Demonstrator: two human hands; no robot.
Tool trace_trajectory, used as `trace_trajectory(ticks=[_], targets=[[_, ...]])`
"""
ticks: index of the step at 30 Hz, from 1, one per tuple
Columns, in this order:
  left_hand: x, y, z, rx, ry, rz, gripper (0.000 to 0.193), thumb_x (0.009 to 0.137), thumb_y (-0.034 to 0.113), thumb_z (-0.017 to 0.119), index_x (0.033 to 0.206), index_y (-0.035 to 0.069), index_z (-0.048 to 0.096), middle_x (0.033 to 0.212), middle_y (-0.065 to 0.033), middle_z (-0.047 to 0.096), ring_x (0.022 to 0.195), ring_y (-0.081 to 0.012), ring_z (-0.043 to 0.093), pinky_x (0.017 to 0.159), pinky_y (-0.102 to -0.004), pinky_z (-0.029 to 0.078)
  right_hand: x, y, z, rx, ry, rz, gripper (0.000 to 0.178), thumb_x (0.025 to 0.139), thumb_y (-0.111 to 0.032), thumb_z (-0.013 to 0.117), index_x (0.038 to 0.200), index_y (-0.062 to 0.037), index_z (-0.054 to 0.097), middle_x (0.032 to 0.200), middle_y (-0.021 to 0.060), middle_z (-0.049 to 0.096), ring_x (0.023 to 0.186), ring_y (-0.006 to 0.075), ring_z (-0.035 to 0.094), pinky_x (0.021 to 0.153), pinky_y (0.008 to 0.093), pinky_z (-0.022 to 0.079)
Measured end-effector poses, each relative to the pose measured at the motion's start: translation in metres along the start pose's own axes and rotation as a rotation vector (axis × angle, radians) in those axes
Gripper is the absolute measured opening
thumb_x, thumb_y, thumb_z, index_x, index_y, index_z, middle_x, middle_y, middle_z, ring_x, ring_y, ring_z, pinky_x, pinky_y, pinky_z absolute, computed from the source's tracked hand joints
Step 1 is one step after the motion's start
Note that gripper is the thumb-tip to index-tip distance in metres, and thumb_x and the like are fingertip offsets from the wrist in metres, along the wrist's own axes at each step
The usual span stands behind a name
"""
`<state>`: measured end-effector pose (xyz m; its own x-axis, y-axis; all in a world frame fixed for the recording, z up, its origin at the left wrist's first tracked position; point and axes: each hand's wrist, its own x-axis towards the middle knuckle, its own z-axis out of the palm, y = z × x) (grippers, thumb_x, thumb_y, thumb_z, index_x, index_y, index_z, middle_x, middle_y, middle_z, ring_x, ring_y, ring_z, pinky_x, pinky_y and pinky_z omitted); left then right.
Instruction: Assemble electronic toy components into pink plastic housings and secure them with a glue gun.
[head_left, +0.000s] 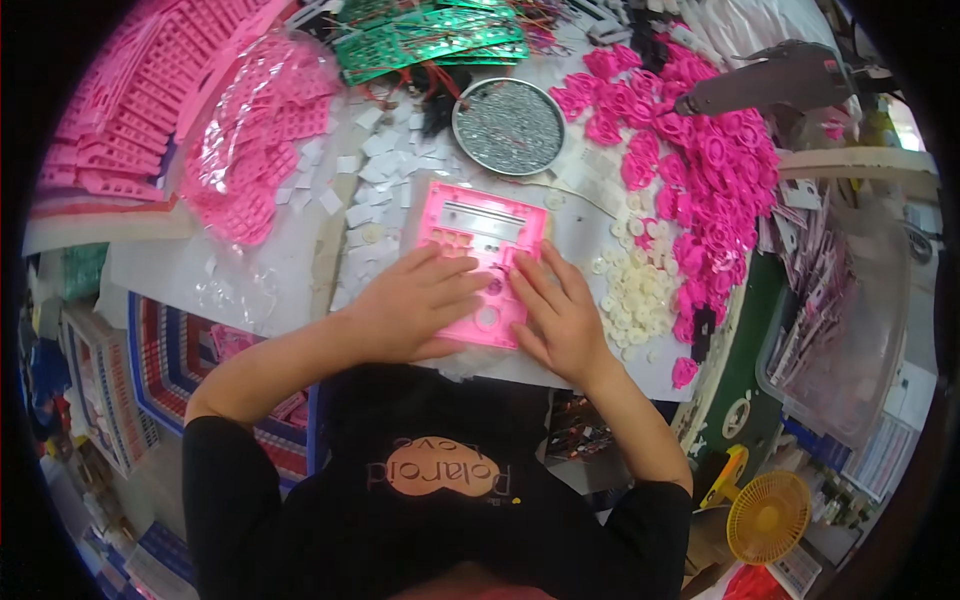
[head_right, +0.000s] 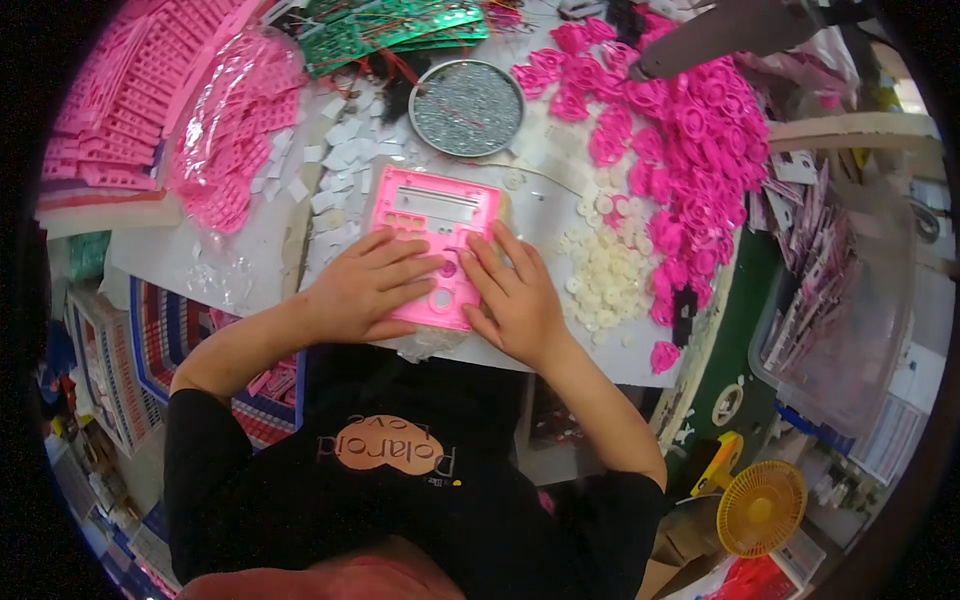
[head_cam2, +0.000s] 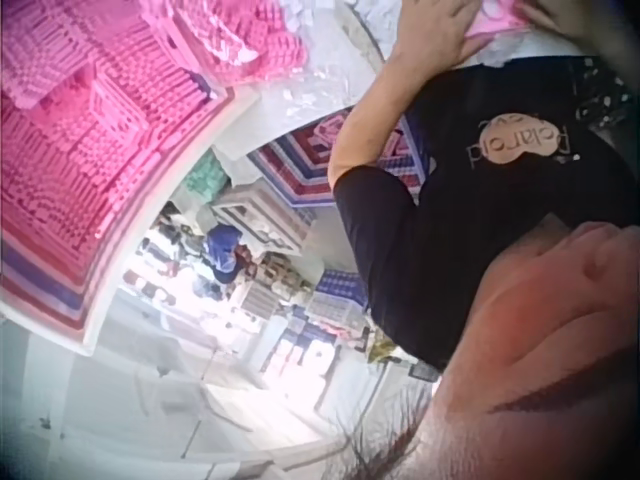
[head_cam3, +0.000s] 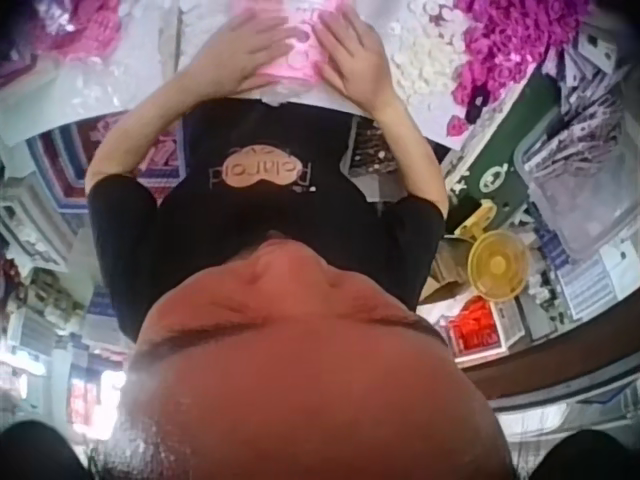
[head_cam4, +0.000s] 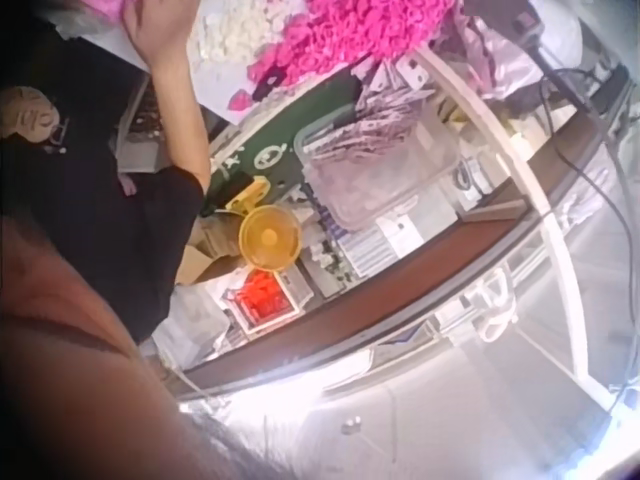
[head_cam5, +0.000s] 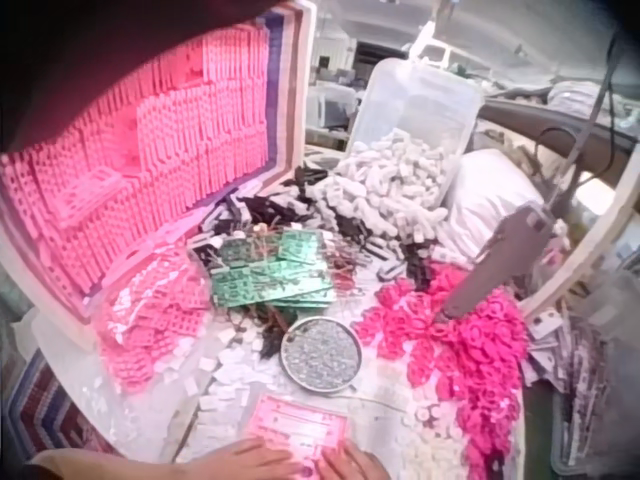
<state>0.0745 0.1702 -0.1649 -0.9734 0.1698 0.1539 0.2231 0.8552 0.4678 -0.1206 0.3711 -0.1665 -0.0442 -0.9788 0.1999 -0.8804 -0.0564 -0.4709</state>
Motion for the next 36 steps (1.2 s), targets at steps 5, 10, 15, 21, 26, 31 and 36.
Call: trace_trajectory(ticks=[5, 10, 15, 21, 26, 31, 36], targets=[[-0.002, -0.003, 0.001, 0.016, -0.008, 0.004, 0.057, 0.079, 0.037, 0.075, 0.126, 0.009, 0.062, 0.148, -0.0097, 0.052, 0.137, -0.0308, 0.048, 0.114, -0.0524, 0.033, -0.01, 0.039, -0.023, 0.058, 0.215, 0.144, 0.046, 0.078, -0.013, 0.075, 0.122, -0.0042, 0.065, 0.127, 0.0134, 0.063, 0.117, 0.0366, 0.057, 0.092, 0.0435, 0.05], [-0.002, -0.001, -0.001, -0.008, -0.033, -0.016, 0.056, 0.078, 0.036, 0.076, 0.126, 0.009, 0.062, 0.148, -0.0104, 0.051, 0.136, -0.0311, 0.048, 0.115, -0.0526, 0.032, -0.014, 0.069, -0.04, -0.237, 0.067, 0.268, 0.028, 0.077, -0.006, 0.072, 0.104, -0.0079, 0.068, 0.1, 0.0087, 0.065, 0.094, 0.0333, 0.059, 0.081, 0.0428, 0.05], [0.008, 0.002, -0.01, -0.11, 0.04, -0.007, 0.051, 0.078, 0.03, 0.077, 0.122, 0.008, 0.064, 0.139, -0.0132, 0.057, 0.129, -0.0341, 0.053, 0.109, -0.0514, 0.039, -0.005, 0.073, -0.038, -0.301, 0.126, 0.182, 0.021, 0.078, -0.004, 0.071, 0.099, -0.0072, 0.068, 0.093, 0.0083, 0.065, 0.09, 0.0317, 0.059, 0.073, 0.0417, 0.05], [0.046, 0.019, -0.008, -0.266, 0.33, -0.273, 0.025, 0.082, 0.023, 0.076, 0.098, 0.006, 0.067, 0.09, -0.0119, 0.065, 0.084, -0.0315, 0.064, 0.072, -0.0403, 0.051, 0.025, 0.022, -0.043, -0.036, 0.027, 0.078, 0.026, 0.078, -0.005, 0.071, 0.104, -0.0045, 0.066, 0.089, 0.0096, 0.066, 0.085, 0.0316, 0.062, 0.07, 0.0423, 0.051], [0.064, 0.0, -0.02, -0.219, 0.372, -0.157, 0.016, 0.086, 0.019, 0.073, 0.092, 0.005, 0.065, 0.082, -0.0114, 0.063, 0.075, -0.0309, 0.062, 0.066, -0.0412, 0.047, 0.053, -0.013, -0.045, 0.413, 0.198, 0.25, 0.021, 0.083, -0.002, 0.075, 0.103, -0.0007, 0.068, 0.088, 0.0086, 0.07, 0.077, 0.0177, 0.067, 0.069, 0.0297, 0.054], [0.052, 0.003, -0.023, -0.263, 0.477, -0.227, 0.016, 0.086, 0.019, 0.073, 0.092, 0.006, 0.066, 0.088, -0.0085, 0.065, 0.082, -0.0305, 0.062, 0.073, -0.0437, 0.046, 0.066, -0.03, -0.023, 0.799, 0.459, 0.435, 0.011, 0.087, -0.002, 0.074, 0.097, 0.0008, 0.071, 0.086, 0.0077, 0.071, 0.073, 0.0123, 0.067, 0.068, 0.0256, 0.053], [0.017, -0.004, -0.009, 0.084, 0.21, 0.001, 0.019, 0.083, 0.023, 0.074, 0.095, 0.009, 0.067, 0.109, -0.0055, 0.065, 0.112, -0.0256, 0.061, 0.103, -0.0489, 0.042, 0.051, -0.022, -0.027, 0.227, 0.208, 0.273, 0.01, 0.083, -0.001, 0.074, 0.092, -0.001, 0.071, 0.085, 0.0098, 0.069, 0.075, 0.0193, 0.064, 0.07, 0.03, 0.051]])
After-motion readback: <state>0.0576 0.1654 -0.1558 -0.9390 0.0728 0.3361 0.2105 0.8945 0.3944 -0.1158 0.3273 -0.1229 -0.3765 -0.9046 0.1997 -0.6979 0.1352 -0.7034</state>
